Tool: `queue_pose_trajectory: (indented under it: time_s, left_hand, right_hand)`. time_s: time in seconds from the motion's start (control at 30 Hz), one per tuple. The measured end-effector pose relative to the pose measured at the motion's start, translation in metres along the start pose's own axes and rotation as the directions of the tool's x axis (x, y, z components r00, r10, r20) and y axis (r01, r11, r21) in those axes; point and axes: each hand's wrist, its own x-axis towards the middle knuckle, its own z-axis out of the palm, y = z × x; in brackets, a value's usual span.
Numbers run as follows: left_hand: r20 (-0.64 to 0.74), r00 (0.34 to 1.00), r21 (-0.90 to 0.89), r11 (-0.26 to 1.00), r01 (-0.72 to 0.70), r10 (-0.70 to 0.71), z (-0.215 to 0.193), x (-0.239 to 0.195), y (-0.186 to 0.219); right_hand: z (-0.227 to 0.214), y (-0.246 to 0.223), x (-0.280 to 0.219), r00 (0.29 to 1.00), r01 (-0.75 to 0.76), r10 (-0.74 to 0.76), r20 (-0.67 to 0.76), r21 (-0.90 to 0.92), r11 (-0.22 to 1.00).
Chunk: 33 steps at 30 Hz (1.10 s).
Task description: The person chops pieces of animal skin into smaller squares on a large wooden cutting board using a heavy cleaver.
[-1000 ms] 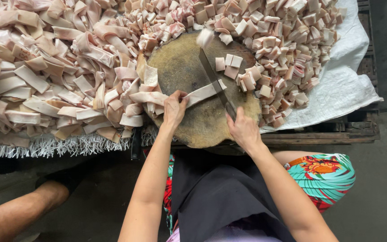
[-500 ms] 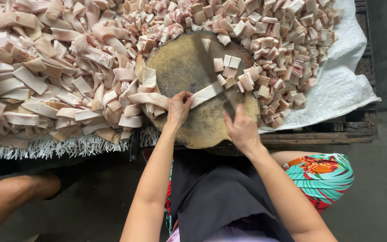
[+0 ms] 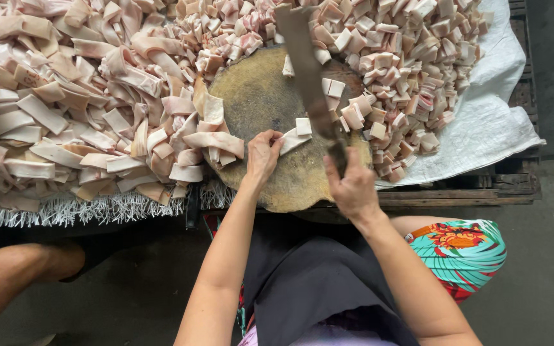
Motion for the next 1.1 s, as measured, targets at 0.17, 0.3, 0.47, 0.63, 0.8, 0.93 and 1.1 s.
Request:
queue_pose_trajectory:
  time_s: [0.17, 0.3, 0.47, 0.63, 0.8, 0.93, 1.1]
  left_hand:
    - [0.021, 1.0, 0.025, 1.0, 0.013, -0.013, -0.006, 0.0, -0.002]
    - [0.009, 0.998, 0.048, 0.997, -0.058, 0.058, 0.0, 0.001, -0.009]
    - [0.069, 0.993, -0.097, 0.99, 0.1, -0.094, 0.007, 0.001, -0.006]
    - [-0.032, 0.999, 0.016, 1.0, -0.017, 0.018, 0.005, -0.002, -0.012]
    - [-0.03, 0.997, 0.069, 0.995, -0.068, 0.071, 0.009, -0.007, -0.018]
    - [-0.045, 0.982, 0.071, 0.981, -0.179, 0.182, -0.008, -0.003, -0.014]
    - [-0.13, 0.974, 0.238, 0.96, -0.15, 0.185, -0.103, -0.003, -0.022]
  right_hand:
    - [0.031, 0.037, -0.007, 0.992, -0.017, 0.054, 0.118, -0.301, 0.954]
    - [-0.008, 0.016, -0.003, 0.954, -0.242, 0.265, 0.143, -0.161, 0.957]
    - [-0.023, -0.019, -0.005, 0.994, 0.047, -0.047, -0.103, -0.003, 0.999]
    - [0.037, 0.019, -0.009, 0.966, -0.065, 0.153, 0.209, -0.373, 0.925]
    - [0.028, 0.049, -0.001, 0.966, -0.105, 0.154, 0.206, -0.232, 0.967]
    - [-0.001, 0.017, -0.01, 0.978, -0.17, 0.18, 0.103, -0.093, 0.981]
    - [-0.024, -0.006, -0.035, 0.977, -0.163, 0.171, 0.131, -0.07, 0.984]
